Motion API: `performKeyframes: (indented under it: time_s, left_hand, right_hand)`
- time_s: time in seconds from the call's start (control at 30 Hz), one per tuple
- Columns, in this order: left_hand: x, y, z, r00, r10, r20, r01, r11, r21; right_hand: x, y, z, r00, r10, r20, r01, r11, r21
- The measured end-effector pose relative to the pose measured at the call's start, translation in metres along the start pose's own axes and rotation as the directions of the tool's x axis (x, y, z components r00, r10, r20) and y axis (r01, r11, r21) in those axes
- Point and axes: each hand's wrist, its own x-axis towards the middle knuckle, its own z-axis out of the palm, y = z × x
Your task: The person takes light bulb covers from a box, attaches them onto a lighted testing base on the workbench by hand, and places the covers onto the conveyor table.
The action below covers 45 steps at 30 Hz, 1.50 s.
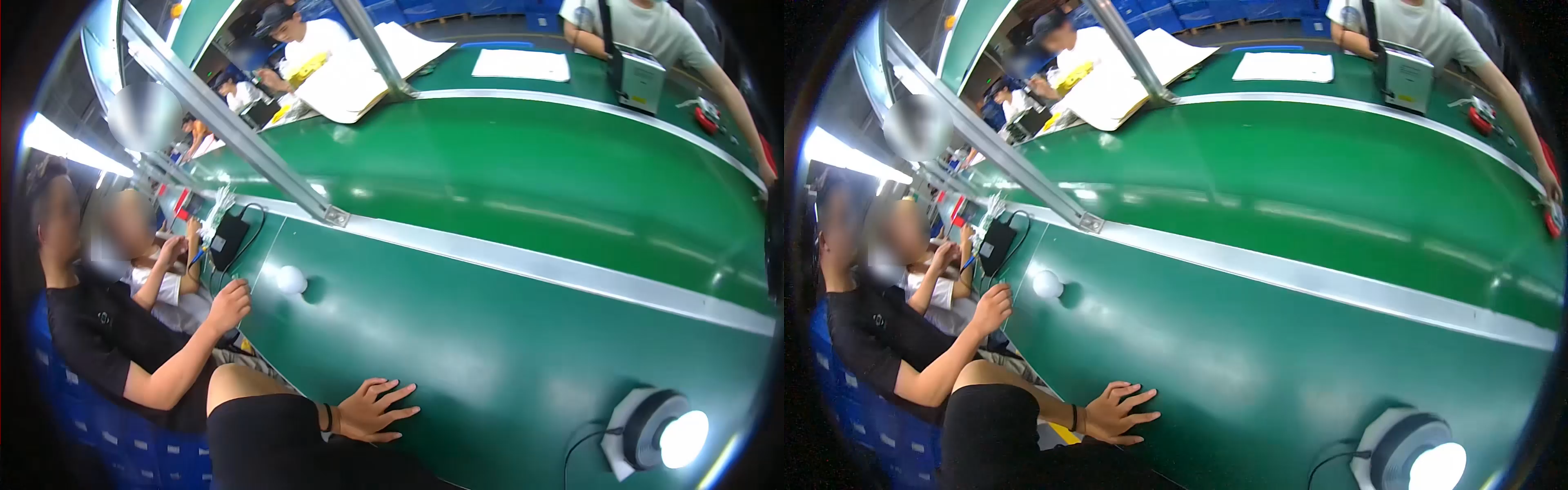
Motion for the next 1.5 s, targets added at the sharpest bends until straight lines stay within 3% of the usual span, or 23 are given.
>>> performKeyframes:
  time_s: [0.43,0.87,0.97,1.03,1.07,1.13,1.2,1.27,1.33,1.37,1.47,1.5]
  left_hand:
    - [0.000,-0.001,-0.002,0.999,-0.011,0.035,0.010,1.000,0.028]
    - [-0.004,0.008,0.002,0.986,-0.043,-0.159,0.042,0.999,-0.013]
    - [-0.017,0.025,0.016,0.909,-0.233,-0.345,0.195,0.970,-0.143]
    - [-0.033,0.063,0.035,0.732,-0.399,-0.552,0.348,0.916,-0.200]
    - [-0.046,0.090,0.046,0.719,-0.496,-0.487,0.460,0.865,-0.200]
    - [-0.083,0.126,0.124,0.568,-0.579,-0.585,0.419,0.815,-0.400]
    - [-0.099,0.161,0.160,0.471,-0.796,-0.380,0.541,0.601,-0.589]
    - [-0.109,0.158,0.210,0.451,-0.877,-0.164,0.706,0.463,-0.535]
    - [-0.120,0.139,0.272,0.259,-0.939,0.227,0.635,-0.012,-0.773]
    - [-0.120,0.133,0.284,0.191,-0.885,0.425,0.542,-0.266,-0.797]
    - [-0.096,0.118,0.244,0.202,-0.852,0.483,0.810,-0.132,-0.572]
    - [-0.087,0.116,0.233,0.220,-0.848,0.483,0.818,-0.109,-0.564]
  right_hand:
    - [0.000,0.013,-0.026,0.999,0.009,0.051,-0.006,0.998,-0.068]
    - [-0.040,0.061,-0.016,0.998,-0.058,-0.035,0.051,0.985,-0.166]
    - [-0.053,0.067,-0.014,0.997,-0.045,-0.060,0.033,0.983,-0.182]
    - [-0.058,0.071,-0.012,0.996,-0.037,-0.079,0.021,0.980,-0.196]
    - [-0.060,0.071,-0.013,0.996,-0.031,-0.084,0.014,0.979,-0.205]
    - [-0.062,0.073,-0.014,0.996,-0.018,-0.090,-0.002,0.976,-0.216]
    - [-0.061,0.073,-0.017,0.995,-0.003,-0.097,-0.019,0.974,-0.224]
    - [-0.057,0.074,-0.020,0.995,0.015,-0.095,-0.037,0.972,-0.231]
    - [-0.050,0.075,-0.026,0.996,0.026,-0.091,-0.047,0.969,-0.242]
    - [-0.047,0.074,-0.030,0.996,0.033,-0.087,-0.054,0.967,-0.248]
    - [-0.040,0.068,-0.044,0.995,0.053,-0.081,-0.074,0.959,-0.274]
    - [-0.038,0.067,-0.050,0.995,0.060,-0.081,-0.080,0.956,-0.283]
